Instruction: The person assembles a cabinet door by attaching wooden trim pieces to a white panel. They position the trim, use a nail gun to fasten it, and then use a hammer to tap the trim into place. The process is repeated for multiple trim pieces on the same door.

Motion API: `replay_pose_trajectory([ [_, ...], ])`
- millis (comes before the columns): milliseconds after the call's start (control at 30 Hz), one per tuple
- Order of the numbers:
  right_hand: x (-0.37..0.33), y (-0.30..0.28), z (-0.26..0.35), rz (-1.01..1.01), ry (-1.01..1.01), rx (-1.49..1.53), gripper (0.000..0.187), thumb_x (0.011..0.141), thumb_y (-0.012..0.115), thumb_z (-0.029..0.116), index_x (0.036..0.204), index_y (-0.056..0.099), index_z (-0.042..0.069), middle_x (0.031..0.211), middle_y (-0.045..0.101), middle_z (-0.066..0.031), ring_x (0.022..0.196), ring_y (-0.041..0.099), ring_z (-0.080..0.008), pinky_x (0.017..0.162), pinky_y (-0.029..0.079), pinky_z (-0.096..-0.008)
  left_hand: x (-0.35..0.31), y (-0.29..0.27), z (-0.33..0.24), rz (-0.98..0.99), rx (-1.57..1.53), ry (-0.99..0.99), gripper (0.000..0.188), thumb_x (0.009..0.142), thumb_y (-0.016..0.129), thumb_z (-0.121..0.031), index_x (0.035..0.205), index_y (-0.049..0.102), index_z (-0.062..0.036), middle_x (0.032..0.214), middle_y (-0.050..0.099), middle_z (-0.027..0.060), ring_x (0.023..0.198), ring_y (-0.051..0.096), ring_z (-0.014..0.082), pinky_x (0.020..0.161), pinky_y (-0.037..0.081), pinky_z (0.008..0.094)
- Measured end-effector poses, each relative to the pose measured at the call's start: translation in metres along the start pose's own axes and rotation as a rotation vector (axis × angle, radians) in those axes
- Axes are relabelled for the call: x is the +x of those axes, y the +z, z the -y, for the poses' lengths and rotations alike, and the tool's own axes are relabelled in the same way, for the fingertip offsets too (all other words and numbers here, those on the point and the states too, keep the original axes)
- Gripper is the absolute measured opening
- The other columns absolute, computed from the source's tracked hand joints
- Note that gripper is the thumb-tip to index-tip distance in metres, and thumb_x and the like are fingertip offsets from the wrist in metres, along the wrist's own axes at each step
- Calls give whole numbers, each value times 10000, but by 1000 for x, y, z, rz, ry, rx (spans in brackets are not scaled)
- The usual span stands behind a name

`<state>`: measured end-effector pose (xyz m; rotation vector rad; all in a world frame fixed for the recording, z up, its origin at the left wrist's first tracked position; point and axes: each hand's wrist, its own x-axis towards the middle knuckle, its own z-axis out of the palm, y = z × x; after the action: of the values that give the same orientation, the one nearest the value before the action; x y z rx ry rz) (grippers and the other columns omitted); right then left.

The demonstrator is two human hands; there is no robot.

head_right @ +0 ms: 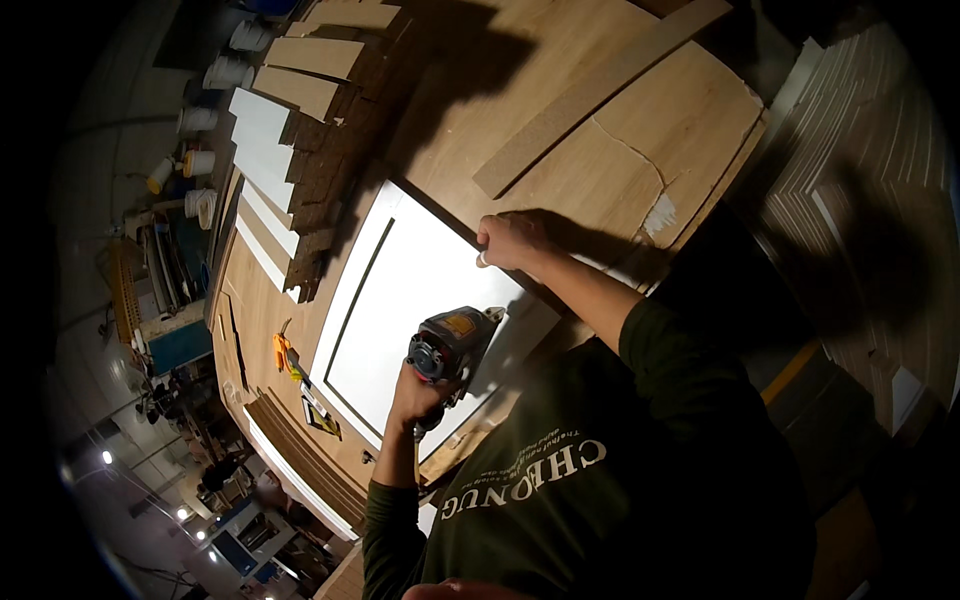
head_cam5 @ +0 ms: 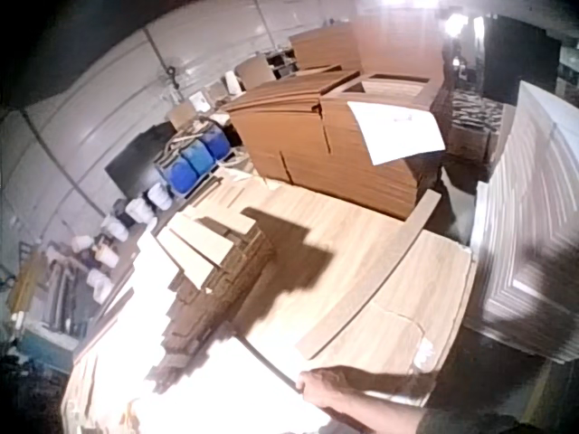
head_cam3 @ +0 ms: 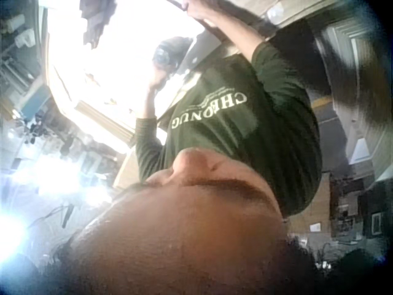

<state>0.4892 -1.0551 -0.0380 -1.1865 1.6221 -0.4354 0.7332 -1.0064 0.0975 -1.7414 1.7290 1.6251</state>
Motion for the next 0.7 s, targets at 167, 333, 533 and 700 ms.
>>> replay_pose_trajectory([
  [167, 1, 2, -2, -5, -8, 11, 394, 676, 805, 304, 975, 623, 121, 969, 665, -52, 974, 615, -238, 842, 469, -358, 5, 7, 5, -12, 65, 71, 496, 658, 757, -67, 1129, 613, -5, 1003, 683, 86, 865, 642, 158, 777, 526, 305],
  [333, 1, 10, -5, -79, -65, -25, 398, 661, 821, 288, 946, 625, 91, 861, 672, -37, 871, 639, -211, 764, 488, -337, 1, 12, -5, -56, 148, 178, 336, 671, 747, -138, 957, 661, 15, 811, 685, 116, 717, 647, 168, 672, 515, 316],
  [533, -5, 5, -7, -53, -52, -15, 431, 668, 795, 356, 983, 619, 119, 1011, 668, -75, 1011, 609, -267, 865, 464, -387, -14, 19, 10, -153, 191, 196, 297, 656, 756, -193, 864, 662, -3, 735, 672, 175, 693, 674, 312, 624, 514, 371],
  [700, 0, -28, -20, -208, -304, 10, 370, 671, 764, 201, 999, 617, 113, 1063, 638, -103, 1010, 595, -293, 845, 471, -391, -60, 25, 42, -394, 337, 187, 471, 636, 789, -277, 1033, 643, -69, 832, 671, 200, 803, 646, 377, 695, 518, 437],
])
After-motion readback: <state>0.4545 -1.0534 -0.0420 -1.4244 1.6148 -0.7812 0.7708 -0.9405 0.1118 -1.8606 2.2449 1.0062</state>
